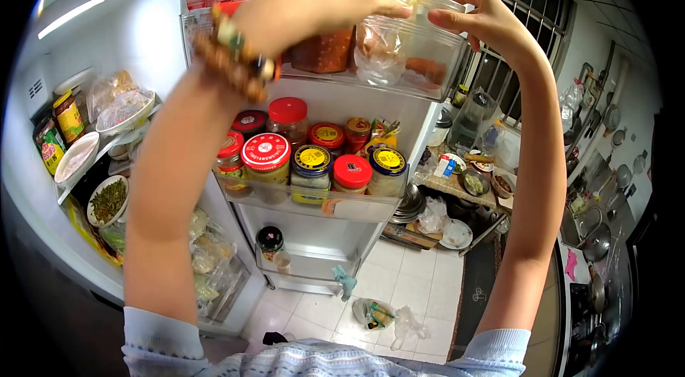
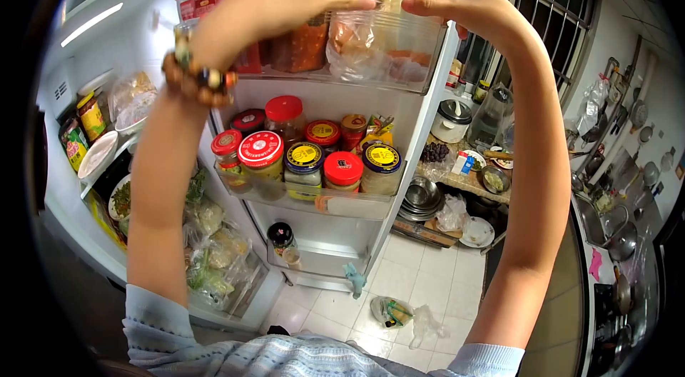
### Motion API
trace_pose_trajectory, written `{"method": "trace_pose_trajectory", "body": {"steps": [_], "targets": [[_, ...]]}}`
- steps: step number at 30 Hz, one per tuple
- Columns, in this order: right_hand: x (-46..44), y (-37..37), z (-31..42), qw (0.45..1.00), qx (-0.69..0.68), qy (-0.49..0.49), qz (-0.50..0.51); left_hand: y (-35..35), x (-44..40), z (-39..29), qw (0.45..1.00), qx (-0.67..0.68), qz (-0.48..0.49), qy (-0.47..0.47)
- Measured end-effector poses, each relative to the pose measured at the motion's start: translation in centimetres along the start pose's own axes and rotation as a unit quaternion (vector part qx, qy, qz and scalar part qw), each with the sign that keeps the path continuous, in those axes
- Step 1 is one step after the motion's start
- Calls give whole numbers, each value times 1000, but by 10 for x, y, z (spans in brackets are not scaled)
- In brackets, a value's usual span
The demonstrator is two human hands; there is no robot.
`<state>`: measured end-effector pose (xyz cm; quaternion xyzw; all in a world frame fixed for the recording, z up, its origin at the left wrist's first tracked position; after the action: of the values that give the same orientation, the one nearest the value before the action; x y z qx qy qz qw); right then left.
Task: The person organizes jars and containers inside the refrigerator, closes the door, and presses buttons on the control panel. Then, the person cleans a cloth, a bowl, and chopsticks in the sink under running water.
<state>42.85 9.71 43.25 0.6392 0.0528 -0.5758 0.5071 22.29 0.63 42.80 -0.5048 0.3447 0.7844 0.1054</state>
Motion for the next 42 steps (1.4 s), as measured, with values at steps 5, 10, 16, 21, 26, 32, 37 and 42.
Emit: {"method": "trace_pose_trajectory", "body": {"steps": [5,10,16,21,26,32,37,42], "targets": [[-3,3,-6,1000,-13,-21,-1,-6,-36,16,987,1,143,73],[-8,5,-10,999,-37,-19,14,-32,-41,28,967,-48,251,6],[-8,7,-11,1000,-18,1,-24,-50,-38,38,972,-46,202,-110],[-21,4,-12,998,61,-20,24,-54,-42,49,983,-59,171,-37],[-22,-4,-10,994,96,-5,48,-39,-37,53,978,-24,199,-62],[-28,-2,-10,981,168,17,95,-18,-30,40,968,46,246,-19],[-3,0,33,960,161,188,-134,-10,-33,46,947,110,286,93],[-33,-24,41,974,158,160,20,23,-35,39,956,-105,263,77]]}}
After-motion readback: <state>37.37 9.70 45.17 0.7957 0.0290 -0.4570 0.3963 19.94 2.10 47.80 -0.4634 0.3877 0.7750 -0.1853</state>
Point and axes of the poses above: each hand's wrist, its own x-axis away from the middle knuckle, its own y-axis out of the back of the hand, z = x × y, the point moved 2 cm from there along -x, towards the middle knuckle, and after that the axes turned 9 degrees about -z, right-handed, at the moved point
